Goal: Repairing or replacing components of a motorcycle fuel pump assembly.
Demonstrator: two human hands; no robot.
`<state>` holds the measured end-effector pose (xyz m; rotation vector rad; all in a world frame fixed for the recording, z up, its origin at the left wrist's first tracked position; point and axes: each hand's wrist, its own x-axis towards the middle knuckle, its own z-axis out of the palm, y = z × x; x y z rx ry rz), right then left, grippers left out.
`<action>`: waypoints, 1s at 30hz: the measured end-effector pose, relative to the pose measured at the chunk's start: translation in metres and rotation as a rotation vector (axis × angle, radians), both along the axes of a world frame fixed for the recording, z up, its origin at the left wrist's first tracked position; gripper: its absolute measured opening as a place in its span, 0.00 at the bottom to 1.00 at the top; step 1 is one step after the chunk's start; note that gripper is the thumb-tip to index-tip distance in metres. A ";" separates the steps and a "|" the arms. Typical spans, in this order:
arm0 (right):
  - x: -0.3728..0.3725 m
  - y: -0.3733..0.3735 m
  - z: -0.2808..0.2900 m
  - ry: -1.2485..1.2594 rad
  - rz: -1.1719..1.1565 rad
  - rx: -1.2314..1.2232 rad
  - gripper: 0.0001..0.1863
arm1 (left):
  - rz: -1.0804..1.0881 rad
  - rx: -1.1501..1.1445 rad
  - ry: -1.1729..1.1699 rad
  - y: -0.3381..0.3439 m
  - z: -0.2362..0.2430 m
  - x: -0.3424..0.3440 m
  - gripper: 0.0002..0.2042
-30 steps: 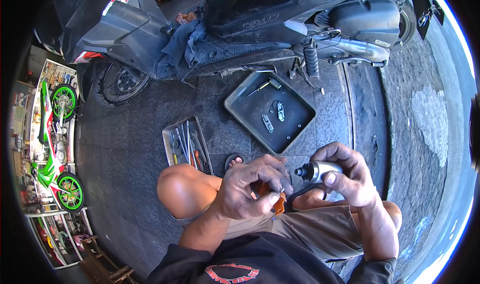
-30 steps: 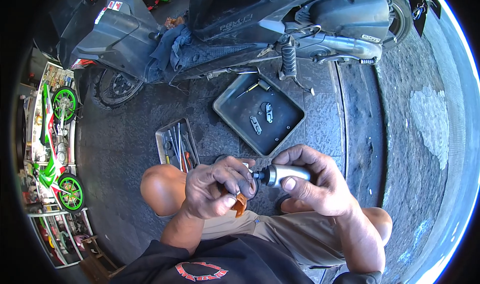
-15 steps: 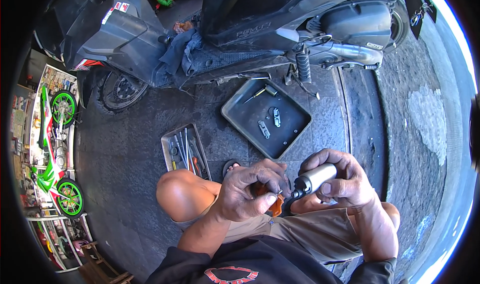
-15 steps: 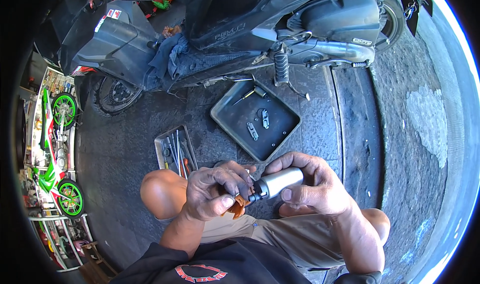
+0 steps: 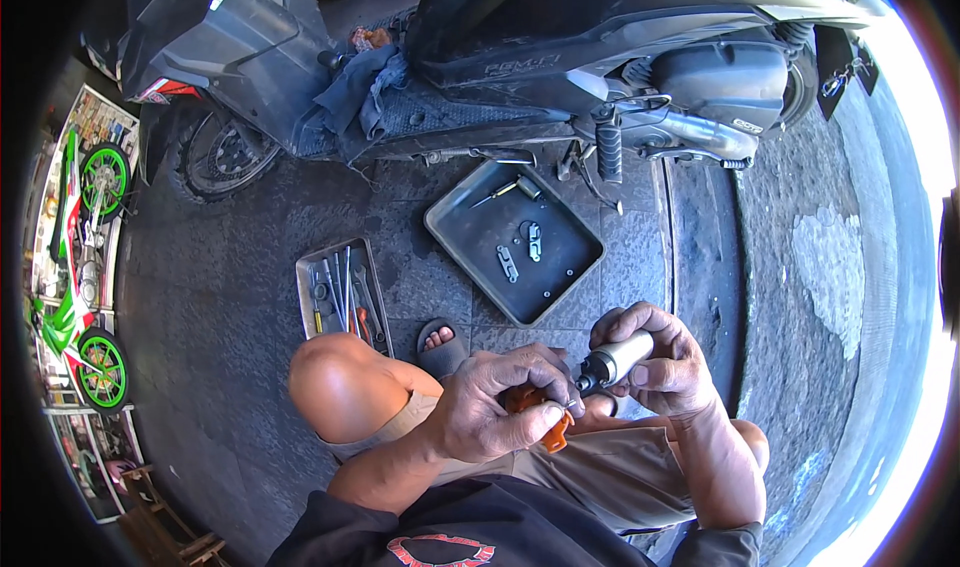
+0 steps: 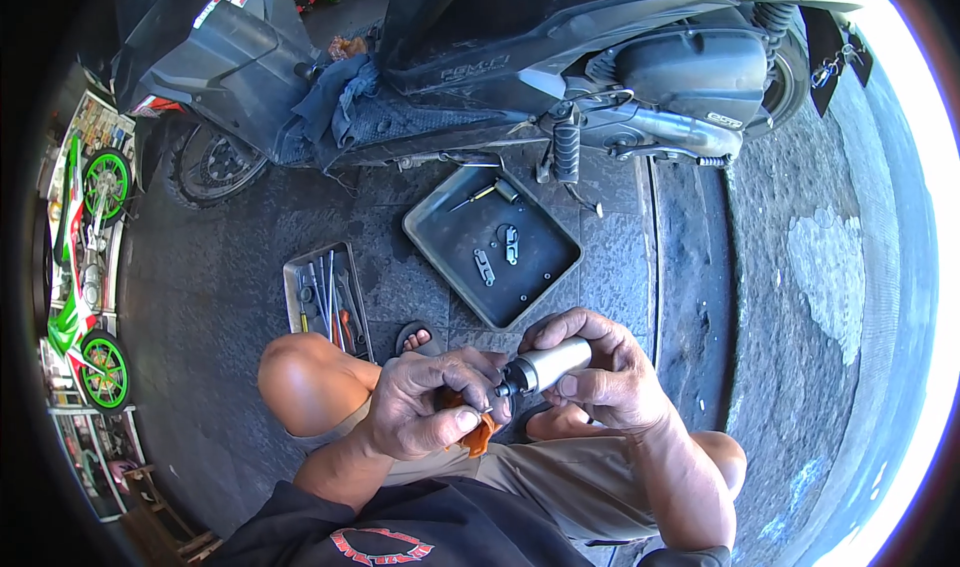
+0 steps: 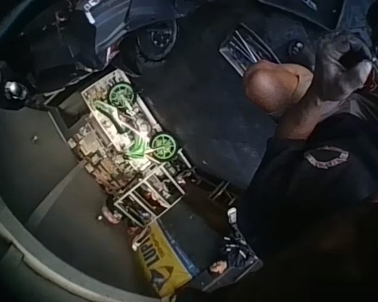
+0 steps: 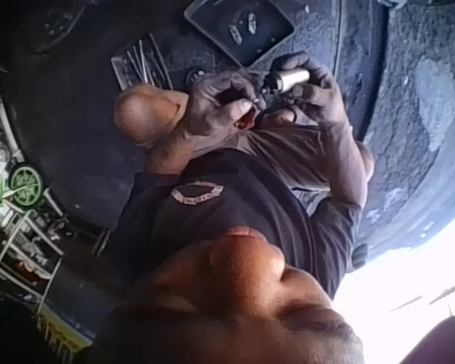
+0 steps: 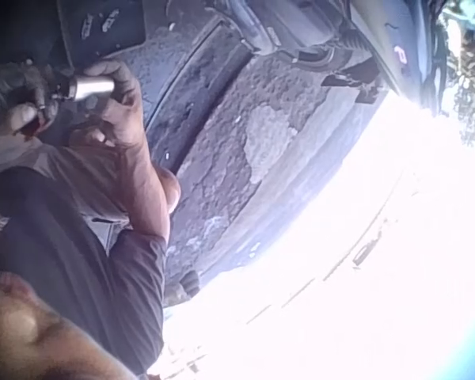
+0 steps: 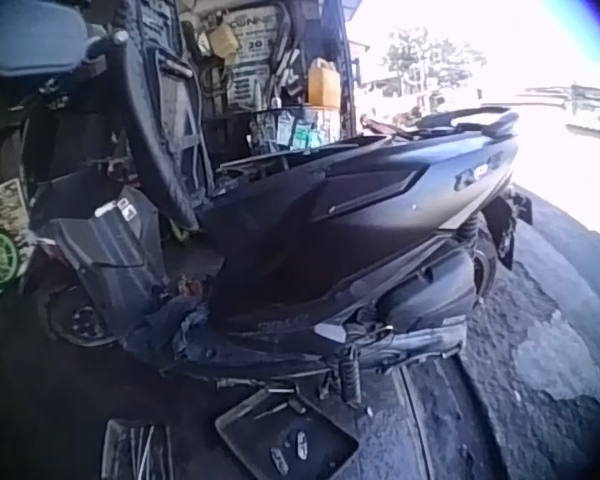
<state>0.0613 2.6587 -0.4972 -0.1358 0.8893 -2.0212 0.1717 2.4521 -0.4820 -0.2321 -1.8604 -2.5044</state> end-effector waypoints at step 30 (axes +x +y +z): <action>-0.006 0.003 0.030 0.220 0.067 0.280 0.24 | 0.116 -0.355 0.191 -0.011 -0.002 -0.009 0.05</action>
